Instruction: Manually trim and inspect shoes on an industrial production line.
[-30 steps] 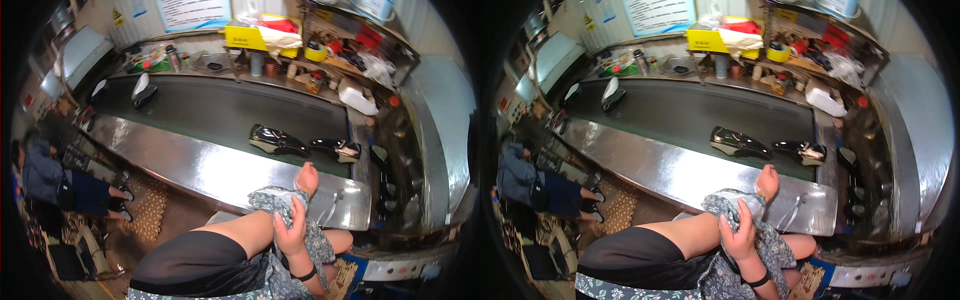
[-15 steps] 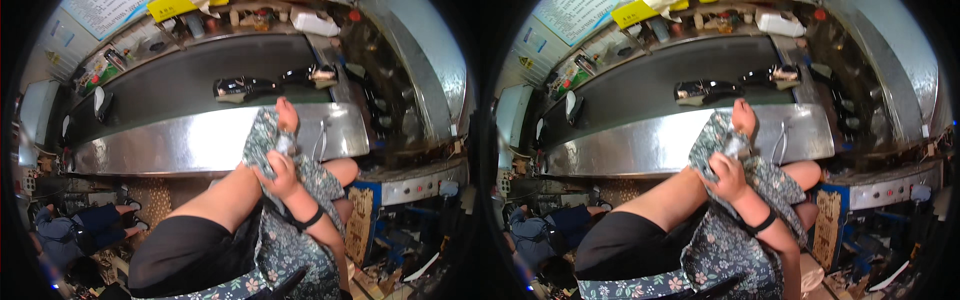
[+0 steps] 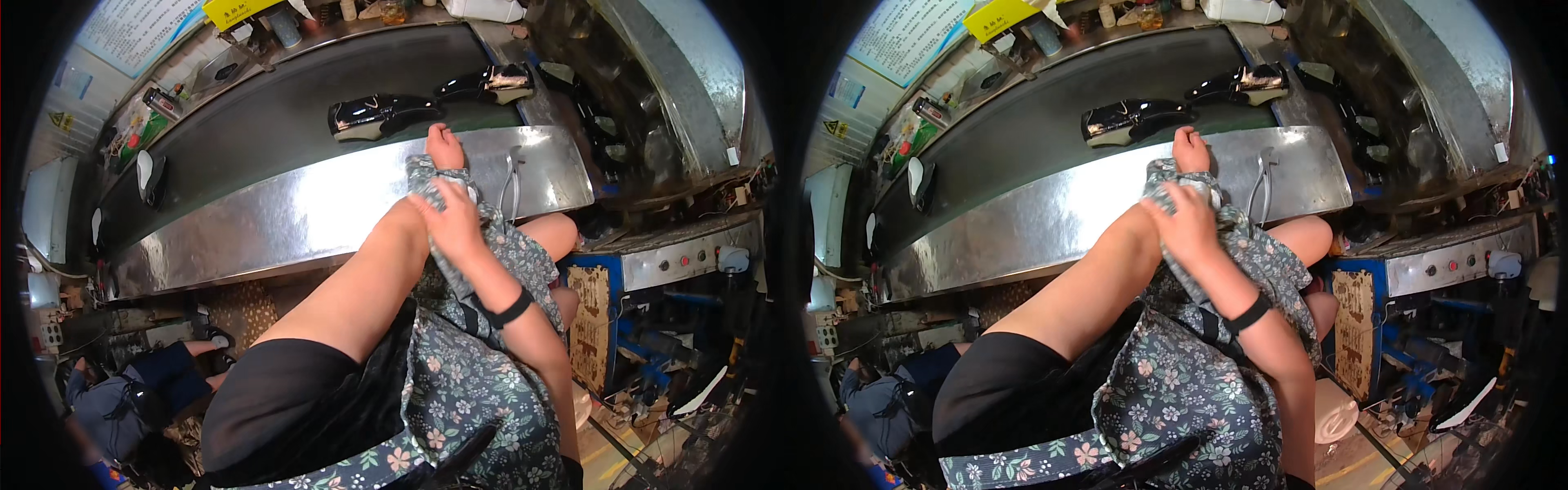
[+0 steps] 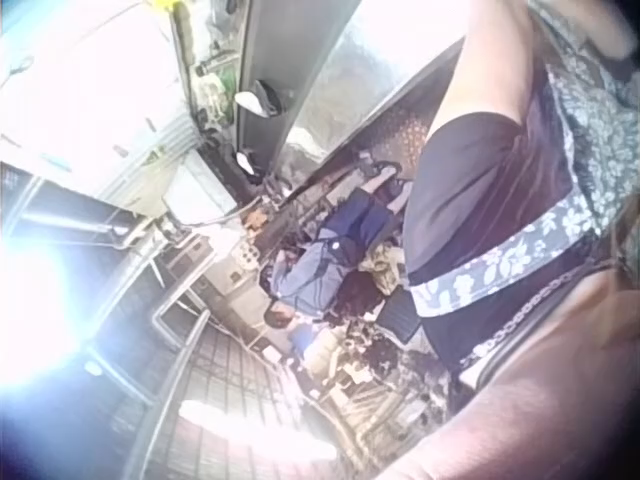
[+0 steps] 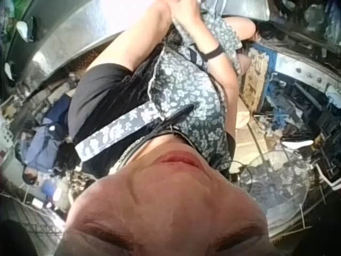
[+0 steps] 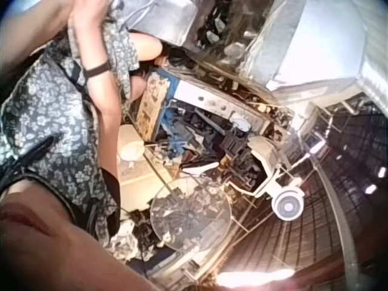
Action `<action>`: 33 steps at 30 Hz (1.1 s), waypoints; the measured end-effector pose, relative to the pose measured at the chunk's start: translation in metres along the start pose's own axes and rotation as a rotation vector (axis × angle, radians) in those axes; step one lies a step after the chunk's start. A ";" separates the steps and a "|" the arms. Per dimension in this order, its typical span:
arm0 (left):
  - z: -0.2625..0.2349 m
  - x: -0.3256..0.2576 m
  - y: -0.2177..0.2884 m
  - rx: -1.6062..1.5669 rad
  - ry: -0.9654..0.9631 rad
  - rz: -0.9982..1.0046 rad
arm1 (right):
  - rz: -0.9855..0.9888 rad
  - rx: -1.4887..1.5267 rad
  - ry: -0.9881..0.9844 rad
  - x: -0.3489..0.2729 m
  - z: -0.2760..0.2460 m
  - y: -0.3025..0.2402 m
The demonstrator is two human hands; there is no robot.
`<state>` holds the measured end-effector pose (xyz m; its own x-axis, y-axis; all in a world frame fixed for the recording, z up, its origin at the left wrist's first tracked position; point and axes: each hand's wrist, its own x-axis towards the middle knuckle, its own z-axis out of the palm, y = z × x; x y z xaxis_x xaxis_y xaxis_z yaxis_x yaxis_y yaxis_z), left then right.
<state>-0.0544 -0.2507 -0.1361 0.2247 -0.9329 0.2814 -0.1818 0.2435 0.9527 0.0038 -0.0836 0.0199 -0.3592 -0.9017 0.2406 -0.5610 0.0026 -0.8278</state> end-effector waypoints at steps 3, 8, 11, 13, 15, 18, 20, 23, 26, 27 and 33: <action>0.003 -0.012 0.014 -0.048 -0.121 0.023 | 0.201 0.723 -0.231 -0.025 -0.023 -0.057; 0.002 -0.008 0.029 0.044 -0.217 -0.178 | -0.207 0.423 -0.203 -0.027 -0.035 -0.080; -0.001 -0.005 0.021 -0.010 -0.188 -0.136 | -0.368 0.151 -0.016 -0.014 -0.015 -0.047; -0.001 -0.008 0.020 -0.029 -0.175 -0.082 | -0.443 0.019 0.075 -0.012 -0.014 -0.028; 0.001 -0.008 0.024 -0.039 -0.192 -0.108 | -0.534 -0.137 0.206 -0.006 -0.013 -0.006; 0.002 -0.008 0.026 -0.052 -0.177 -0.112 | -0.450 -0.258 0.197 0.002 -0.023 0.013; 0.005 -0.011 0.030 -0.037 -0.184 -0.162 | -0.435 -0.230 0.228 0.008 -0.029 0.019; -0.004 0.000 0.019 -0.015 -0.162 -0.192 | -0.312 0.225 0.054 -0.014 -0.017 -0.016; 0.003 -0.003 0.030 0.051 -0.200 -0.225 | -0.267 0.475 -0.137 -0.025 -0.039 -0.059; 0.001 -0.002 0.029 0.058 -0.201 -0.249 | -0.281 0.567 -0.211 -0.028 -0.045 -0.073; 0.000 -0.003 0.028 0.037 -0.200 -0.232 | -0.470 0.205 -0.019 -0.015 -0.025 -0.052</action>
<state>-0.0606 -0.2409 -0.1103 0.0726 -0.9971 0.0248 -0.1830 0.0111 0.9831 0.0200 -0.0593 0.0720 -0.0885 -0.7929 0.6029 -0.4999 -0.4882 -0.7154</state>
